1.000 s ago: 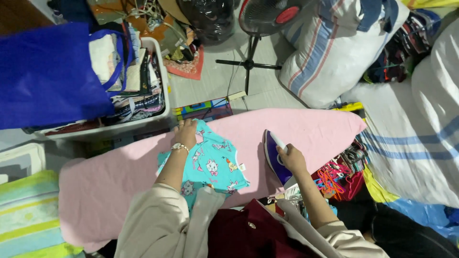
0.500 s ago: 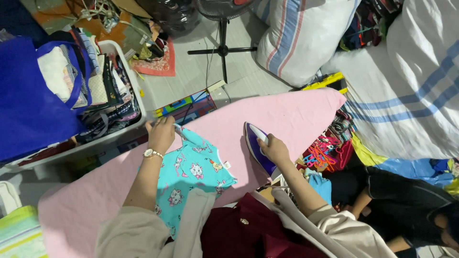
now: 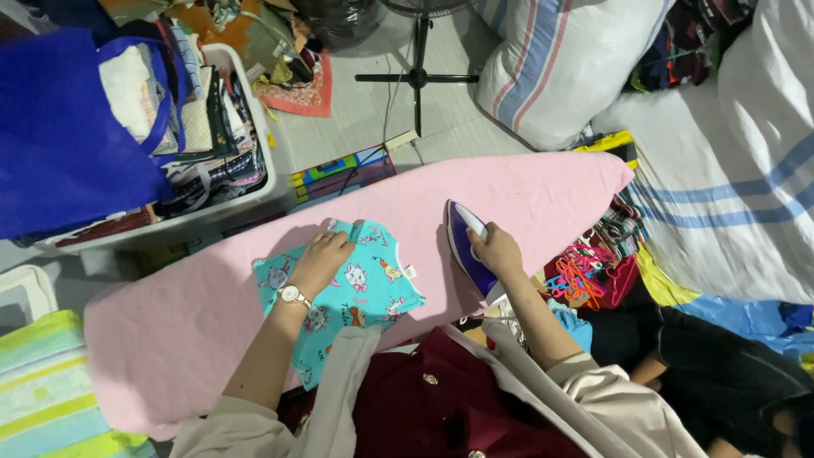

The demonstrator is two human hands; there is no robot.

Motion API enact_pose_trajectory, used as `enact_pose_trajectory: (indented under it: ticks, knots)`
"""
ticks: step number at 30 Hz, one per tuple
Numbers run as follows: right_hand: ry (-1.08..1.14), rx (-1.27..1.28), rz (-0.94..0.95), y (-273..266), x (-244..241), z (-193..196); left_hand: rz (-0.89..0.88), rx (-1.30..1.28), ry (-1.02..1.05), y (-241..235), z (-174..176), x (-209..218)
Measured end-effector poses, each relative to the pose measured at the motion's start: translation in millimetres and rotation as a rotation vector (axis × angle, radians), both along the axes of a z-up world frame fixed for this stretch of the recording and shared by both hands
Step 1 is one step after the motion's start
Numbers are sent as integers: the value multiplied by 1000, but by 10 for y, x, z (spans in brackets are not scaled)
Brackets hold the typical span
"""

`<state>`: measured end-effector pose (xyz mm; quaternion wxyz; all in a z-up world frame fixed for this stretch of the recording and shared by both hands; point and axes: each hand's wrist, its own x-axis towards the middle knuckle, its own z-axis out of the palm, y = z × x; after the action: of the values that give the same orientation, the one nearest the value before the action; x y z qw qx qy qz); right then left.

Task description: The person irons a small light-blue patterned garment on a pink ironing board. They repeatedly smooth the fabric with an iron, adjust the garment's position, and fold it into a compact stack before lifting it from the board.

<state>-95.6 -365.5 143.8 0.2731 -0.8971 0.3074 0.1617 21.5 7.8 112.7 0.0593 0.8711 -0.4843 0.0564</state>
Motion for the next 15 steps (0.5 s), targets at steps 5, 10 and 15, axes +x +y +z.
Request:
enact_pose_trajectory:
  ticks: [5, 10, 15]
  knots:
    - [-37, -13, 31, -57, -19, -55, 145, -48, 190, 67, -523, -560]
    - [-41, -8, 74, -137, 5, -192, 256, -73, 414, 106, -990, -969]
    - [-81, 50, 181, -38, 122, -387, 636, -456, 606, 95, -470, -1321]
